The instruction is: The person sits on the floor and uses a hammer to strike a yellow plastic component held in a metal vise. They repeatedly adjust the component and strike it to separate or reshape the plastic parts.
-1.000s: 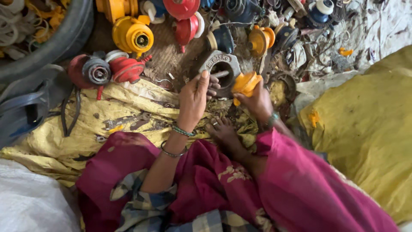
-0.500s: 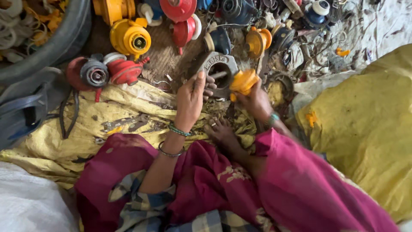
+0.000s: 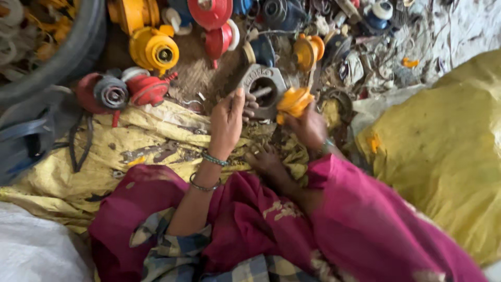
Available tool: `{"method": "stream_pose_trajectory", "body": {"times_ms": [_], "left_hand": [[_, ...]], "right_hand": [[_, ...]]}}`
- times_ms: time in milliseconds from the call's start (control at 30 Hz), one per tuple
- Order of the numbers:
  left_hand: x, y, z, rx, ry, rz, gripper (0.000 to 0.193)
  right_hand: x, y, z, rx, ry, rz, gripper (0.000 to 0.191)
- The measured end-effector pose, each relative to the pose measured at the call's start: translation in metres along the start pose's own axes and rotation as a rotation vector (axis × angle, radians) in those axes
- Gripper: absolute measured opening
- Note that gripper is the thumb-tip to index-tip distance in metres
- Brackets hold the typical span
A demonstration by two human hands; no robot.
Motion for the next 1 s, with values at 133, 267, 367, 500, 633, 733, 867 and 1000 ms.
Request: {"method": "stream_pose_trajectory", "body": {"times_ms": [133, 267, 367, 500, 633, 733, 867, 1000], "left_hand": [[0.004, -0.002, 0.004, -0.022, 0.018, -0.030, 0.052], [0.004, -0.004, 0.008, -0.035, -0.011, -0.091, 0.054], [0.002, -0.003, 0.005, -0.026, -0.015, -0.085, 0.054], [-0.001, 0.002, 0.002, 0.002, 0.009, -0.041, 0.053], [0.002, 0.000, 0.001, -0.357, 0.002, 0.051, 0.051], [0.002, -0.007, -0.006, -0.602, -0.122, 0.177, 0.051], [0.012, -0.009, -0.024, -0.244, -0.328, -0.114, 0.077], [0.018, -0.007, -0.024, 0.059, -0.457, 0.100, 0.084]], "right_hand": [[-0.005, 0.040, 0.038, -0.523, 0.129, -0.130, 0.058], [0.034, -0.082, 0.033, -0.373, -0.135, 0.125, 0.054], [0.041, -0.138, 0.019, -0.068, -0.244, 0.330, 0.048], [-0.006, -0.038, 0.040, -0.329, 0.007, -0.207, 0.055], [-0.003, 0.000, 0.041, -0.265, -0.113, -0.283, 0.065], [0.007, -0.017, 0.046, -0.372, -0.084, -0.186, 0.069], [0.009, -0.065, 0.078, -0.359, -0.014, -0.033, 0.077], [0.008, -0.071, 0.101, -0.404, -0.046, -0.056, 0.090]]}}
Point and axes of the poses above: each hand's wrist, its own x-axis away from the middle knuckle, its own z-axis out of the back of the hand, y = z × x, the point moved 2 cm from there along -x, towards the middle knuckle, and after that the axes turned 5 degrees about x, right-handed, at the moved point
